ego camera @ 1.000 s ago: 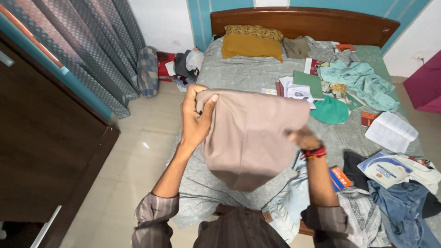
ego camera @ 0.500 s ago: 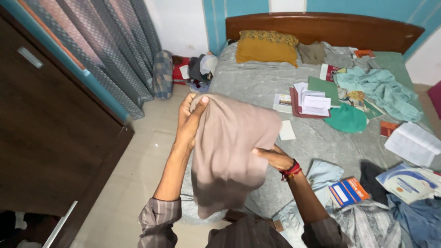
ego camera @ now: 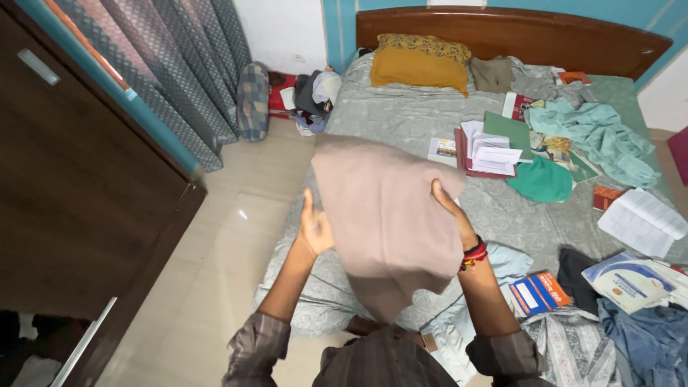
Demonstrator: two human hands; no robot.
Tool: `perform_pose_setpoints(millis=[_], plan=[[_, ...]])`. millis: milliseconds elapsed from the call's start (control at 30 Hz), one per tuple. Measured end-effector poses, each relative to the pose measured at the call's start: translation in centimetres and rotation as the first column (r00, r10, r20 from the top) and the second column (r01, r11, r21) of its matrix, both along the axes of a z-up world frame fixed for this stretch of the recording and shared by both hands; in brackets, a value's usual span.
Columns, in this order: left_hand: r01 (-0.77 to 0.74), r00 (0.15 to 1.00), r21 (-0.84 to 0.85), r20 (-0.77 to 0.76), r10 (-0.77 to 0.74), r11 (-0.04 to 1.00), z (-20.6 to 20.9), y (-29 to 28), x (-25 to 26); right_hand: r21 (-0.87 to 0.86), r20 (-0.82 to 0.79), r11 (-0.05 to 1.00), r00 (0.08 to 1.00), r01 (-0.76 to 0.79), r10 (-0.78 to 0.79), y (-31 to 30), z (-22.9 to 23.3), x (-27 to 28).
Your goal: The person folds several pieces of clothing, including a white shirt, a brown shirt, and a light blue shirt, and places them into a wardrobe. They also pick up multiple books from a bed and arrange them on a shelf inside the wardrobe.
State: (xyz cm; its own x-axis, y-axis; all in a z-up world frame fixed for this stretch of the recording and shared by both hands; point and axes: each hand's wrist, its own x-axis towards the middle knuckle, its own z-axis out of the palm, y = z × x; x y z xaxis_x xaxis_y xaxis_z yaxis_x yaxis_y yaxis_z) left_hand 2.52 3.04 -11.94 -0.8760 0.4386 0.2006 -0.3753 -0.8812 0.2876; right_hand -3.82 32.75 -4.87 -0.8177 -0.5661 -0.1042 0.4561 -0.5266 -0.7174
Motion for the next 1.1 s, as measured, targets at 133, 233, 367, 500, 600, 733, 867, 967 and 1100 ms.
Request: perform_pose_setpoints(millis=[133,233,367,500,600,733,867,967,1100], plan=[[-0.235,0.96,-0.409,-0.241,0.144,0.882,1.3,1.2,1.4,-0.009,0.012,0.997,0.997,0.081,-0.081,1.5,1.5,-0.9],[-0.453,0.881,-0.809,-0.343,0.325,0.374,5.1,3.8,2.0,-0.01,0.039,0.994,0.993,0.113,-0.112,2.7,2.3,-1.8],[-0.388,0.871,-0.804,-0.16,0.464,0.451,8.0,5.8,1.8,0.073,0.026,0.994,0.996,0.083,-0.085,4.9,1.6,-1.5],[-0.388,0.861,-0.803,-0.14,0.489,0.453,7.9,6.6,1.5,0.365,-0.222,0.915,0.97,0.173,-0.095,7.0,-2.3,-1.1],[-0.396,0.891,-0.841,-0.253,0.378,0.37,7.1,6.5,1.1,0.388,-0.483,0.793,0.836,0.47,-0.26,6.1,-4.6,-0.6],[-0.369,0.723,-0.925,-0.225,0.653,0.09,5.4,7.0,0.8,0.316,-0.719,0.78,0.672,0.54,-0.174,5.6,-1.8,1.5],[-0.604,0.612,-0.797,-0.461,0.642,0.004,5.7,7.0,1.8,0.472,-0.743,0.735,0.668,0.488,0.033,5.1,1.9,3.6],[-0.729,0.574,-0.683,-0.649,0.499,-0.05,7.7,6.8,3.7,0.467,-0.814,0.683,0.575,0.562,0.084,4.5,3.5,4.5],[-0.802,0.487,-0.527,-0.849,0.205,-0.282,10.7,7.7,5.9,0.111,-0.978,0.61,-0.022,0.784,0.207,3.7,4.3,4.7]])
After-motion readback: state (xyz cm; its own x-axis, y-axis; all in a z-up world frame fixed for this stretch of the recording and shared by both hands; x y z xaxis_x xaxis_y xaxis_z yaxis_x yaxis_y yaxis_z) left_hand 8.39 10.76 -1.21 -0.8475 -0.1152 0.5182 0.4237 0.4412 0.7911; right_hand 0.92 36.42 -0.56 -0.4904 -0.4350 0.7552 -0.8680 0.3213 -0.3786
